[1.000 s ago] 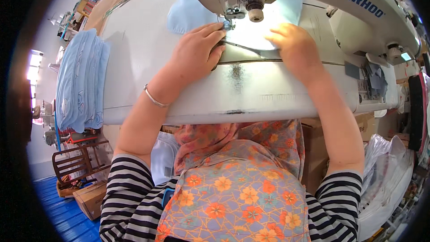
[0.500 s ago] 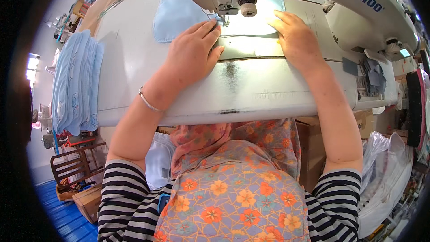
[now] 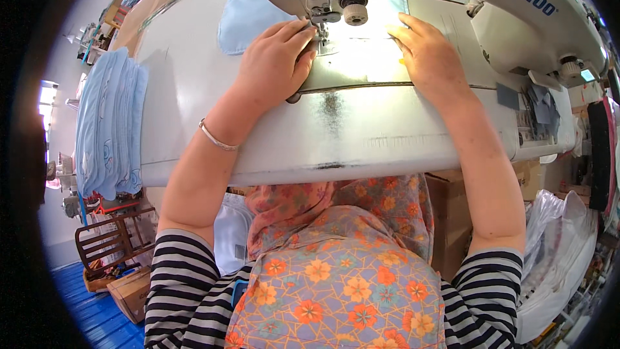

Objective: The person is using an industrial sewing machine to sew the edges of light blue fabric items featuring cartoon prints.

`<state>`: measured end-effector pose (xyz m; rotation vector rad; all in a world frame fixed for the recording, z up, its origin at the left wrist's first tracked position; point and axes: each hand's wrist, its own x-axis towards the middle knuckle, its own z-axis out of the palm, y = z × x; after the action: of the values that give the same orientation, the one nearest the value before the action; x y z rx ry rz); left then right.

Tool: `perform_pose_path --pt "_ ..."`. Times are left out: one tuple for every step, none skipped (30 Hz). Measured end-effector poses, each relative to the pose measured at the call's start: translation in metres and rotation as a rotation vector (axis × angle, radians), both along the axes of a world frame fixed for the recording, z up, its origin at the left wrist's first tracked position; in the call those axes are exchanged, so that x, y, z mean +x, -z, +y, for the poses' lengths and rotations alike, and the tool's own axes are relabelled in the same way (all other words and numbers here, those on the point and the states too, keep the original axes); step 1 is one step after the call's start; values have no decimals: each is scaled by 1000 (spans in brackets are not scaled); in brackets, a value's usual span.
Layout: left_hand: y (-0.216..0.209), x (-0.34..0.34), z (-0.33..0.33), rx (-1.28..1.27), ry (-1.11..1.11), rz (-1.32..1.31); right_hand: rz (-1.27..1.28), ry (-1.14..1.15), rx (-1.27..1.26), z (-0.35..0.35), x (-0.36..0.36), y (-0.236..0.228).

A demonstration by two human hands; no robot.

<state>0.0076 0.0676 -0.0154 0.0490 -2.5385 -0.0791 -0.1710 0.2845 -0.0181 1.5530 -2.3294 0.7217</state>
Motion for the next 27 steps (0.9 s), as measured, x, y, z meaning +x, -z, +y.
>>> perform_pose_path --pt "0 0 0 0 0 0 5 -2 -4 0 0 0" --pt "-1 -2 0 8 5 0 6 -2 -3 0 -1 1" --pt "-1 -2 0 16 9 1 17 -1 -7 1 -3 1" --pt "-2 -2 1 17 8 2 29 -1 -11 2 -3 2" --pt "-4 -2 1 28 8 -10 30 -5 -11 2 -2 1" --pt "-5 -1 2 39 8 -22 22 -3 -14 2 -1 0" --pt "-5 0 3 39 4 -21 13 -1 -18 2 -1 -1" --pt "-4 1 3 38 6 -19 14 -5 -18 2 0 -1" --pt "-3 2 3 38 9 -17 -3 -6 -27 3 0 -1" --pt "-1 1 2 39 4 -16 -21 -7 -34 4 -1 -1" --pt "-1 1 2 16 2 25 -22 -13 -34 4 -2 0" --pt "-2 0 1 -5 0 65 -10 -7 -31 4 -3 0" --pt "-4 -1 -4 -2 -6 64 2 -1 -26 4 -3 1" --pt "-14 -5 -6 59 -22 -131 0 -1 -19 5 -4 2" --pt "-22 -7 -9 119 -42 -324 6 1 -19 4 -4 2" --pt "-23 -7 -12 125 -45 -325 11 3 -18 3 -4 2" --pt "-28 -6 -15 69 -25 -347 9 -2 -25 3 -4 1" --pt "-31 -5 -16 12 -4 -370 -10 0 -35 4 -3 0" --pt "-34 -6 -16 6 -9 -373 -29 3 -46 5 -2 -1" --pt "-33 -9 -18 -14 -14 -419 -30 6 -45 4 -2 -1" --pt "-33 -12 -19 -36 -18 -464 -26 1 -40 3 -1 -2" --pt "-29 -14 -21 -38 -15 -464 -22 -3 -36 2 -2 -2" --pt "-24 -16 -20 -93 -21 -394 -22 1 -37 2 -3 -2" --pt "-19 -19 -21 -148 -27 -322 -29 -13 -29 2 -4 -1" --pt "-16 -22 -23 -151 -24 -320 -34 -28 -22 1 -5 -1" --pt "-14 -24 -24 -151 -52 -307 -34 -30 -21 0 -4 -1" --pt "-13 -25 -25 -152 -81 -294 -23 -24 -23 0 -3 -2"
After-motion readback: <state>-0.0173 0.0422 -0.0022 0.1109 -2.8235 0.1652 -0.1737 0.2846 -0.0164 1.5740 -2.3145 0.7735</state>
